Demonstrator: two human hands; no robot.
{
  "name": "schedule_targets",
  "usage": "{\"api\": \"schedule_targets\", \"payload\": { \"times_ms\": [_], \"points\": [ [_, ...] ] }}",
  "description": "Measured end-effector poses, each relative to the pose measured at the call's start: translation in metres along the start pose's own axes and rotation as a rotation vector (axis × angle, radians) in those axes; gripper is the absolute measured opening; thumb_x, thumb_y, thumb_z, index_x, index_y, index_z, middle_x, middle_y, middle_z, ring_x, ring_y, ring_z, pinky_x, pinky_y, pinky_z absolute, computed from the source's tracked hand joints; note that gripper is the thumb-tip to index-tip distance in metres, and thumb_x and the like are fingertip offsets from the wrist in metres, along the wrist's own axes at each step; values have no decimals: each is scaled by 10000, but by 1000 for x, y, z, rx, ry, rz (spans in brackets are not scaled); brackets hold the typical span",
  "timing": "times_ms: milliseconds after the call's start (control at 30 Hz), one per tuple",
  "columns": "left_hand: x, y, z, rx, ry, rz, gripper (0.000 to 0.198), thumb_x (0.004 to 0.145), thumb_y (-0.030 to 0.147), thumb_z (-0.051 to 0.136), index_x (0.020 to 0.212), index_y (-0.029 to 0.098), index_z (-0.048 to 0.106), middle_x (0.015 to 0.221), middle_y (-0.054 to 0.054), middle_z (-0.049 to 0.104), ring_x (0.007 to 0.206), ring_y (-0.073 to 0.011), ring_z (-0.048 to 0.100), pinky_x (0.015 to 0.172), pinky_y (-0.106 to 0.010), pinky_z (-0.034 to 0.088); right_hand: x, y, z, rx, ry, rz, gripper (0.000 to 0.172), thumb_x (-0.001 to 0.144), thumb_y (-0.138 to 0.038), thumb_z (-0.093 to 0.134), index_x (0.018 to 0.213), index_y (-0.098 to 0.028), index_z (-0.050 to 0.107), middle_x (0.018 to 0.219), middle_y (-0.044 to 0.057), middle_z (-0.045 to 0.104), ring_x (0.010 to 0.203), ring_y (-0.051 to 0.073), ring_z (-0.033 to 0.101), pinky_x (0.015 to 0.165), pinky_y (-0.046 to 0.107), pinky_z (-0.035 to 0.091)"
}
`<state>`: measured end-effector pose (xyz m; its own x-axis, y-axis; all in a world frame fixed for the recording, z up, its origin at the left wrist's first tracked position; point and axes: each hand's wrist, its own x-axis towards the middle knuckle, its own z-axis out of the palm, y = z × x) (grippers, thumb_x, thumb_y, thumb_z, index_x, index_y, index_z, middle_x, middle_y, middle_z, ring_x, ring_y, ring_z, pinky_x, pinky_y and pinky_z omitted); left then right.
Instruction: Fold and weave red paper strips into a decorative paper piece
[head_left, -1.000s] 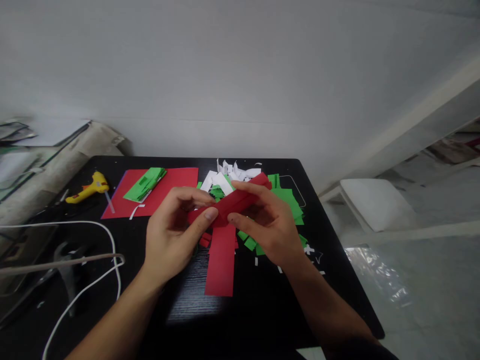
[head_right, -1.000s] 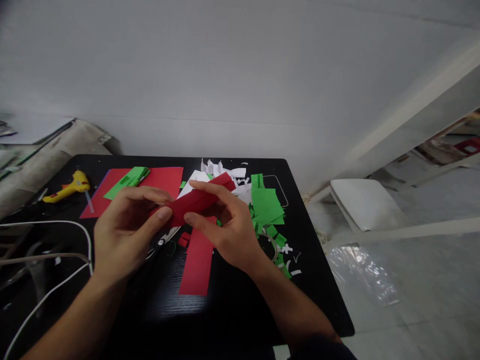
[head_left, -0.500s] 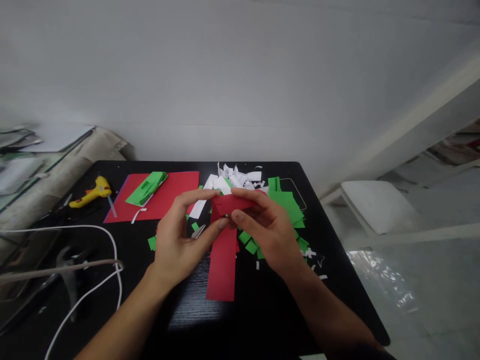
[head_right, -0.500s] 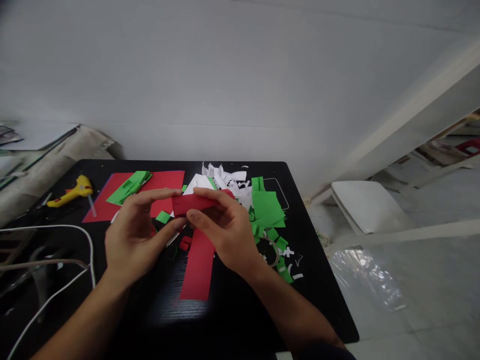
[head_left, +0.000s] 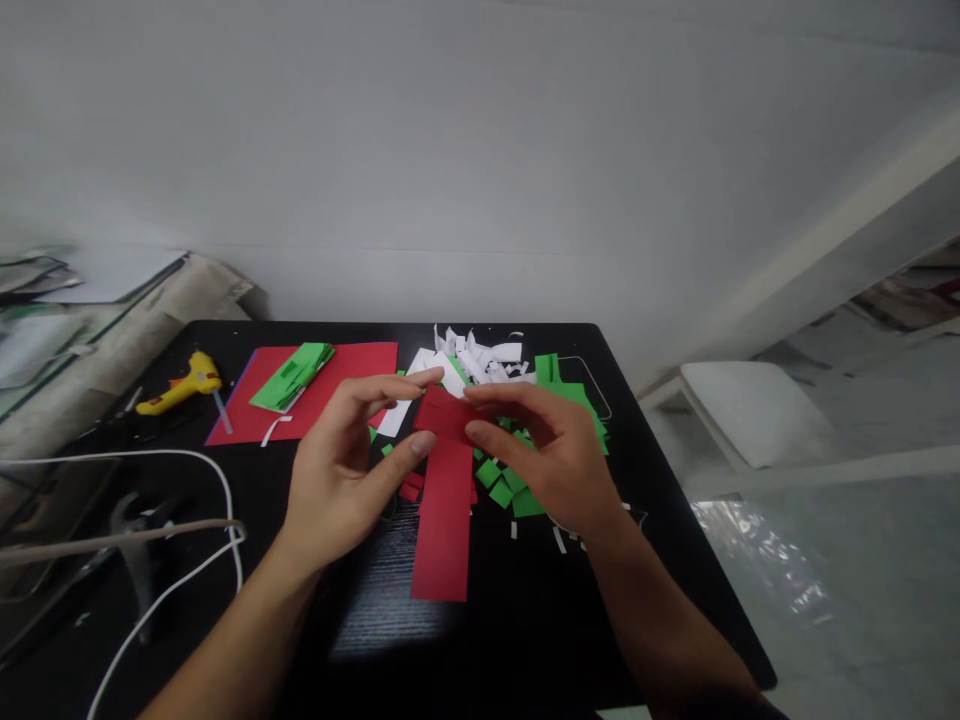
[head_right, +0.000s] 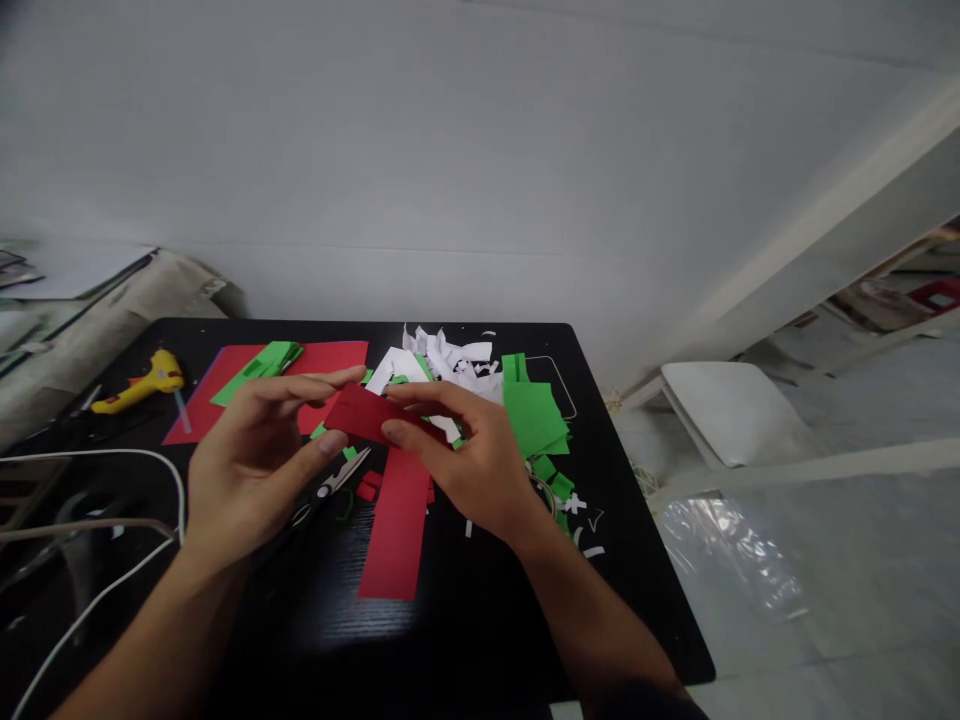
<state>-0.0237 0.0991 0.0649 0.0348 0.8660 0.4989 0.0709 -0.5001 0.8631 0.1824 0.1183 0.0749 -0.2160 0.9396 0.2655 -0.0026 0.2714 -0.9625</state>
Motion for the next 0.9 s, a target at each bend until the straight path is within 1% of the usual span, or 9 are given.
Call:
{"api": "schedule_targets", "payload": {
  "times_ms": [100, 200, 300, 367, 467, 600, 667, 800, 900],
  "points": [
    [-2, 0, -1, -8, -35, -40, 293, 938, 132, 742, 1194, 258, 675, 1377, -104, 721, 1385, -274, 628, 1148, -457, 547, -2, -1, 4, 17, -19, 14, 275, 846, -284, 866, 1114, -285, 806, 1050, 24, 817, 940, 199, 778, 873, 379, 674],
    [-4, 1, -1, -28, -63, -68, 271, 955, 144, 725, 1198, 254, 680, 1428, -113, 698, 1404, -277, 614, 1134, -445, 561, -2, 0, 6, 26, -16, 23, 271, 844, -269, 867, 1109, -275, 813, 986, 14, 821, 892, 186, 781, 837, 347, 669],
    [-4, 1, 2, -53, -27, -89, 267, 946, 153, 739, 1192, 241, 687, 1426, -122, 699, 1389, -272, 627, 1124, -429, 573, -2, 3, 7, -15, 19, -1, 269, 841, -271, 870, 1105, -276, 817, 990, 16, 817, 865, 182, 773, 792, 333, 662],
    [-4, 1, 4, -83, 8, -102, 274, 936, 159, 751, 1192, 234, 690, 1410, -124, 708, 1331, -258, 670, 1081, -396, 602, -3, 5, 8, -58, 42, -36, 276, 847, -265, 865, 1118, -282, 814, 1019, 21, 814, 874, 186, 769, 808, 350, 664],
    [-3, 1, 9, -99, 62, -131, 299, 902, 159, 786, 1180, 230, 701, 1333, -109, 745, 1187, -227, 743, 1024, -362, 632, -4, 6, 10, -158, 78, -110, 247, 888, -249, 820, 1133, -283, 804, 1060, 34, 810, 900, 199, 768, 856, 391, 664],
    [-3, 1, 13, -30, 153, -175, 259, 880, 164, 804, 1115, 228, 717, 1062, -52, 796, 983, -183, 784, 892, -308, 670, -5, 5, 14, -317, 131, -284, 200, 960, -200, 719, 1138, -266, 781, 1102, 56, 808, 970, 218, 766, 894, 421, 658],
    [-4, 1, 15, -1, 165, -177, 239, 886, 166, 796, 1104, 229, 721, 996, -33, 791, 904, -158, 780, 826, -269, 668, -6, 6, 16, -393, 152, -375, 227, 978, -156, 669, 1163, -246, 765, 1108, 78, 804, 994, 223, 766, 900, 422, 656],
    [-5, 0, 17, 82, 178, -158, 248, 881, 177, 799, 1113, 224, 727, 1022, -31, 785, 894, -157, 772, 839, -287, 669, -7, 11, 20, -560, 179, -494, 325, 987, -109, 611, 1261, -245, 720, 1130, 104, 788, 1032, 238, 756, 931, 441, 644],
    [-6, -3, 17, 141, 163, -132, 266, 885, 185, 798, 1137, 233, 730, 1037, -29, 785, 928, -172, 770, 879, -324, 668, -7, 17, 22, -638, 197, -535, 332, 986, -104, 611, 1271, -245, 708, 1097, 108, 775, 1013, 243, 748, 902, 442, 647]
  ]
}}
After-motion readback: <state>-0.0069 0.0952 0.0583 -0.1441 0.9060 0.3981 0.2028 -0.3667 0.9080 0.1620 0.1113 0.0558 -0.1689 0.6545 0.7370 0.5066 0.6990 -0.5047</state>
